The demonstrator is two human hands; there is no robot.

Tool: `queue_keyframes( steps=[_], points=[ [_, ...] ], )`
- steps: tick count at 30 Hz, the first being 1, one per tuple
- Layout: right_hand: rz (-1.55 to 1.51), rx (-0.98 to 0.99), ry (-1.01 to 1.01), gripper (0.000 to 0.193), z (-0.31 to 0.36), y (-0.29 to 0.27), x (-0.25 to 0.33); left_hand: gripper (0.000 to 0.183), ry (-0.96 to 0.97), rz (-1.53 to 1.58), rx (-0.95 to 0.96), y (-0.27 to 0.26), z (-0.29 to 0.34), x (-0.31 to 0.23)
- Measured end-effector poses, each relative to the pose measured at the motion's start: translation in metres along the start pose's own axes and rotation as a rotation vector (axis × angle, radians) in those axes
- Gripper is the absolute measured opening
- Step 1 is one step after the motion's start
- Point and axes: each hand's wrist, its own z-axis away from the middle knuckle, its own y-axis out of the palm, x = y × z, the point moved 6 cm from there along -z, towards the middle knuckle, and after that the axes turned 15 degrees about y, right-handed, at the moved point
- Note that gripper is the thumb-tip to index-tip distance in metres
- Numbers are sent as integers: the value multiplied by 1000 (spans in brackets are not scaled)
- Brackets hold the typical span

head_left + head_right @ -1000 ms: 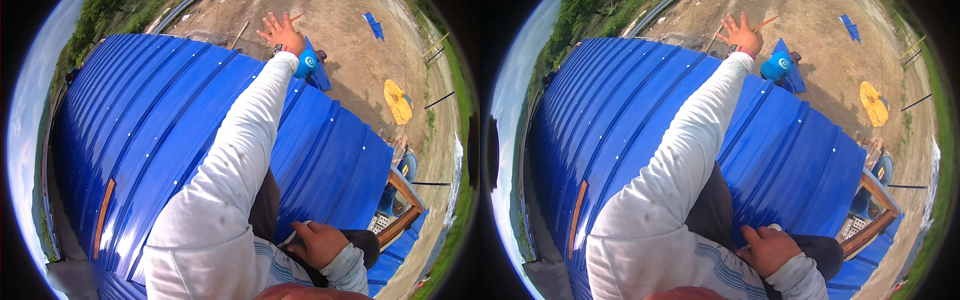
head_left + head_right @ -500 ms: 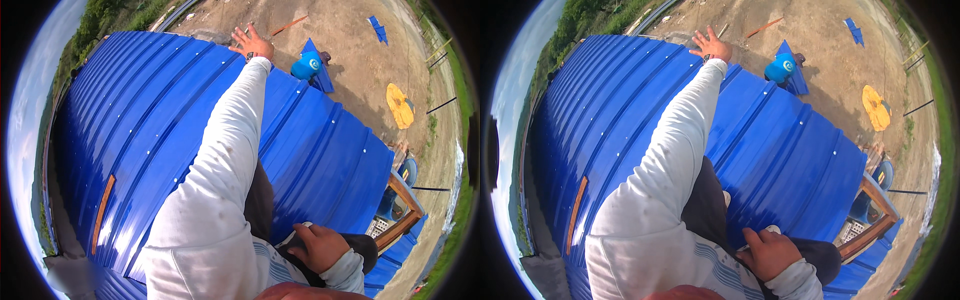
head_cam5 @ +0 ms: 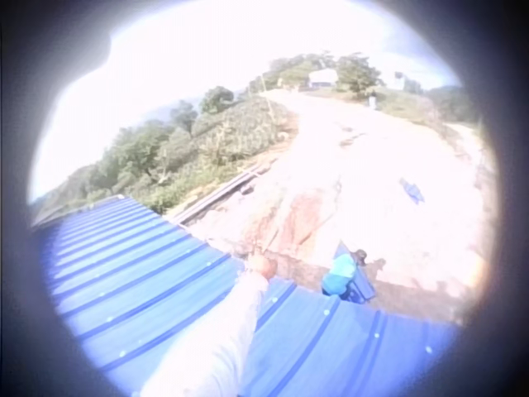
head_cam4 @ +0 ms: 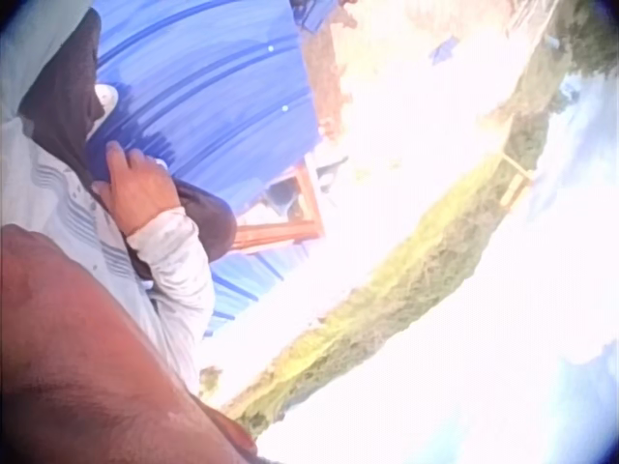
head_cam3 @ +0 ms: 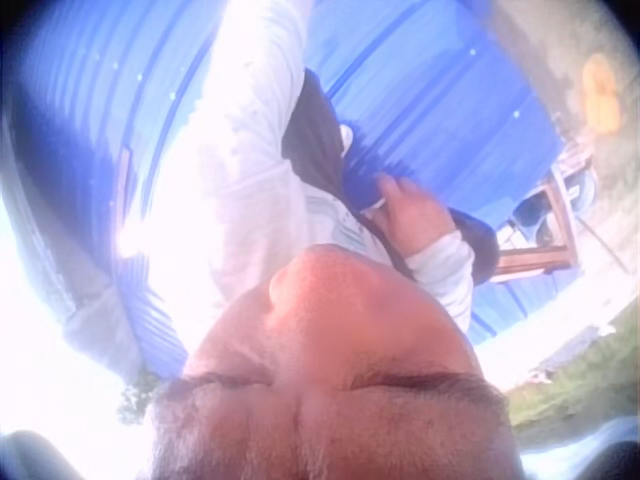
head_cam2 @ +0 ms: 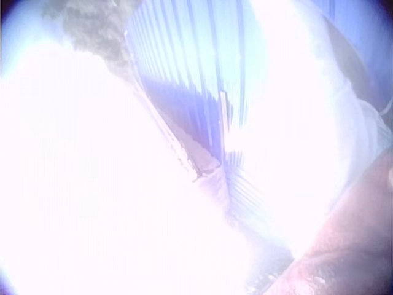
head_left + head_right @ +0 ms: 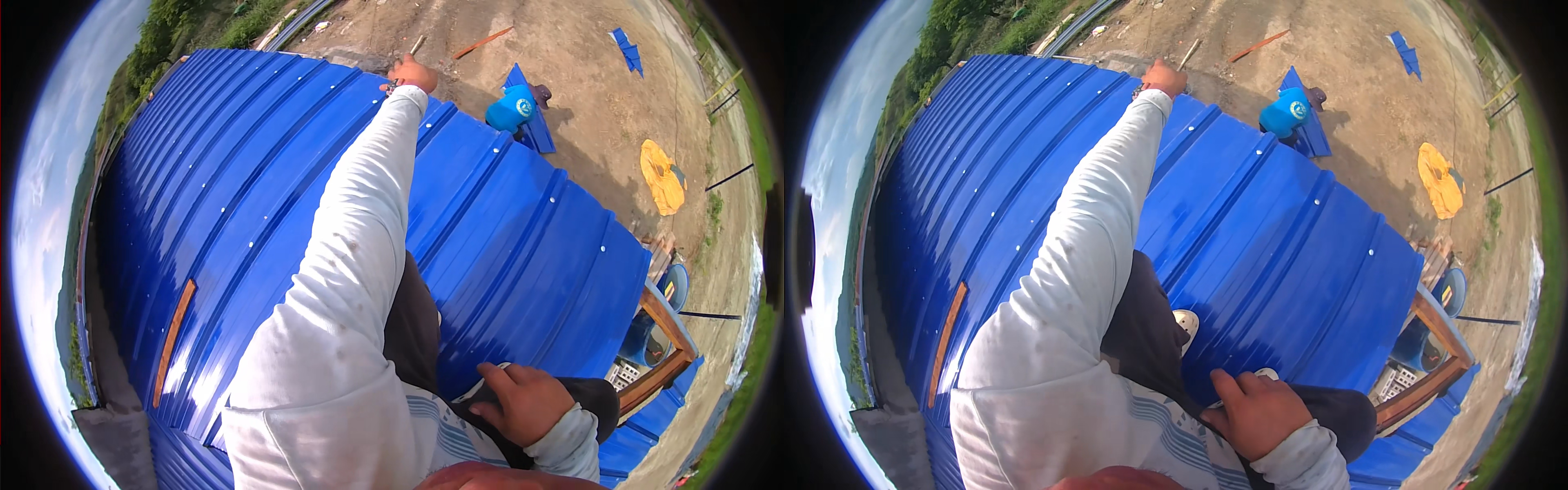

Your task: Nailing blue corrugated metal roofing sheets onto a wooden roof frame.

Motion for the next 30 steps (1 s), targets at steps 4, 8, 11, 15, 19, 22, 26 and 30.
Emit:
queue_keyframes(
  steps=[4, 8, 11, 15, 19, 22, 26, 30],
  points=[
    [5, -4, -5, 53, -1, 1, 2, 62, -114, 403, 871, 109, 66, -3],
    [9, 2, 9, 54, -3, 5, 3, 60, 457, -856, 1159, 161, 100, -13],
    [0, 1, 29, 54, -4, 7, 4, 58, 393, -439, 1007, 182, 92, -55],
    [1, 12, 56, 52, -4, 11, 2, 54, 651, -312, 756, 205, 83, -112],
    [-5, 31, 82, 49, -6, 17, -1, 58, 622, -160, 980, 235, 98, -114],
    [-6, 7, 60, 47, -8, 21, -3, 55, 622, -167, 1083, 236, 102, -103],
    [-25, 42, 67, 45, -7, 26, -2, 53, 682, -181, 993, 217, 92, -89],
    [-25, 102, 74, 43, -8, 27, -2, 54, 563, -171, 989, 204, 86, -70]
  ],
)
